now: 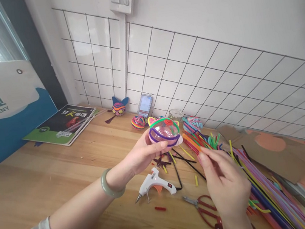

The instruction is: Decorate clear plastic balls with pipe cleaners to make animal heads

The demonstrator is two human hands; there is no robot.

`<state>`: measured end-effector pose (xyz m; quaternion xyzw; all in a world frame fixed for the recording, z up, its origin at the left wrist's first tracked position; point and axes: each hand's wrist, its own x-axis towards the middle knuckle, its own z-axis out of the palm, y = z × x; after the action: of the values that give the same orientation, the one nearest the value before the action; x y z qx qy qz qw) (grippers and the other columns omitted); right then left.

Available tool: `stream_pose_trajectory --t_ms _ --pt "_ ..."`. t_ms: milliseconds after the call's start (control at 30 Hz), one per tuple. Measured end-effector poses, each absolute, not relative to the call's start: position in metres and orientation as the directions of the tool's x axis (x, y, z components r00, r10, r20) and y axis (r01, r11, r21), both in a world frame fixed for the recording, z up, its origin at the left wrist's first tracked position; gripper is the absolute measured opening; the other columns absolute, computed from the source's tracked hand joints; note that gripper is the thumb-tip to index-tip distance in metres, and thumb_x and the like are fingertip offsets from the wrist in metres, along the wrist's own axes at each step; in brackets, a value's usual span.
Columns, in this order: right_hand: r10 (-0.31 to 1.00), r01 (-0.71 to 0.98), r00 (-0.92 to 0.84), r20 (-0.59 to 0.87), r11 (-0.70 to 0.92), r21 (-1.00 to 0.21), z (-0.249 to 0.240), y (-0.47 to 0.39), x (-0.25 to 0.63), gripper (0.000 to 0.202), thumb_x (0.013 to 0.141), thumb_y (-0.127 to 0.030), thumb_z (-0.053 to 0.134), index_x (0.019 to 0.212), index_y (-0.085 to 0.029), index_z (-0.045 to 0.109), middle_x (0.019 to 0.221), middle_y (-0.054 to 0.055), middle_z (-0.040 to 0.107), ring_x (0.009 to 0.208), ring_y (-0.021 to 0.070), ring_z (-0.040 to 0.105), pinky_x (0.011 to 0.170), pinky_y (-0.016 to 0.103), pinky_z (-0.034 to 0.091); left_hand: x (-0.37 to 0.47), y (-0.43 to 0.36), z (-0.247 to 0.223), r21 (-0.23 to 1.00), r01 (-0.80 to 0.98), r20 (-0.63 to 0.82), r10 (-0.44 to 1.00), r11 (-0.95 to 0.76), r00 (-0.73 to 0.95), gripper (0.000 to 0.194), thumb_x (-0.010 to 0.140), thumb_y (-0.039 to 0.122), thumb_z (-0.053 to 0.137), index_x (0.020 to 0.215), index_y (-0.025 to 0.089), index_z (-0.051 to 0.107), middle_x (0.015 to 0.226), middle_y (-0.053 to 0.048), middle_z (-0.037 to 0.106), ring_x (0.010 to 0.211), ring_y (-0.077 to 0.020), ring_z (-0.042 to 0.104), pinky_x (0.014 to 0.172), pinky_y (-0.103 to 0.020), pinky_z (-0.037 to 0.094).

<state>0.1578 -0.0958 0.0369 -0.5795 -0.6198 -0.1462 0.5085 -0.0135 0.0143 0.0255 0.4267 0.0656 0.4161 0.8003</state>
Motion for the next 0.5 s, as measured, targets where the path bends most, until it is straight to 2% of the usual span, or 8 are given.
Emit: stream_pose_trajectory --t_ms 67,167,233,300,400,500 --pt "0.558 0.874 0.086 0.826 0.355 -0.331 0.037 -0.098 0.148 0.016 0.089 -0.012 0.06 0.099 -0.021 0.067 0.088 0.005 0.07 0.08 0.0173 0.067 0.075 0.031 0.054 -0.013 0.012 0.026 0.755 -0.595 0.253 0.714 0.276 0.652 0.049 0.073 0.024 0.079 0.118 0.019 0.061 0.112 -0.01 0.069 0.101 -0.0237 0.066 0.091 -0.036 0.049" --pt "0.536 0.881 -0.046 0.843 0.42 -0.22 0.034 -0.098 0.138 0.024 0.087 -0.005 0.06 0.103 -0.022 0.066 0.085 0.005 0.07 0.078 0.0179 0.067 0.072 0.033 0.055 -0.011 0.01 0.026 0.785 -0.566 0.242 0.715 0.252 0.655 0.056 0.069 0.029 0.082 0.118 0.018 0.058 0.104 -0.01 0.068 0.087 -0.0208 0.065 0.076 -0.032 0.05" --pt "0.502 0.894 -0.099 0.859 0.423 -0.144 0.032 -0.096 0.134 0.025 0.085 -0.004 0.062 0.103 -0.02 0.066 0.082 0.005 0.069 0.075 0.0176 0.066 0.069 0.033 0.054 -0.011 0.008 0.026 0.801 -0.555 0.251 0.716 0.225 0.652 0.061 0.068 0.032 0.083 0.12 0.017 0.057 0.105 -0.011 0.067 0.086 -0.0207 0.064 0.07 -0.029 0.048" --pt "0.474 0.901 -0.136 0.87 0.424 -0.09 0.03 -0.094 0.133 0.023 0.084 -0.003 0.063 0.101 -0.018 0.067 0.078 0.005 0.068 0.07 0.0168 0.064 0.067 0.032 0.054 -0.01 0.007 0.025 0.809 -0.555 0.269 0.718 0.192 0.641 0.063 0.068 0.032 0.083 0.122 0.016 0.055 0.108 -0.012 0.066 0.093 -0.0228 0.063 0.074 -0.03 0.048" --pt "0.475 0.898 -0.161 0.865 0.434 -0.07 0.029 -0.091 0.132 0.022 0.083 -0.001 0.064 0.1 -0.015 0.067 0.075 0.006 0.067 0.069 0.0166 0.063 0.065 0.032 0.053 -0.009 0.005 0.025 0.814 -0.56 0.296 0.72 0.154 0.628 0.061 0.071 0.03 0.081 0.124 0.016 0.055 0.115 -0.013 0.064 0.104 -0.0253 0.061 0.086 -0.035 0.046" --pt "0.492 0.893 -0.171 0.853 0.444 -0.077 0.029 -0.09 0.132 0.023 0.082 0.001 0.065 0.1 -0.014 0.066 0.076 0.007 0.067 0.07 0.0175 0.062 0.065 0.033 0.053 -0.008 0.004 0.025 0.821 -0.552 0.295 0.719 0.146 0.629 0.053 0.075 0.03 0.078 0.122 0.016 0.057 0.114 -0.013 0.065 0.101 -0.0234 0.062 0.087 -0.034 0.047"
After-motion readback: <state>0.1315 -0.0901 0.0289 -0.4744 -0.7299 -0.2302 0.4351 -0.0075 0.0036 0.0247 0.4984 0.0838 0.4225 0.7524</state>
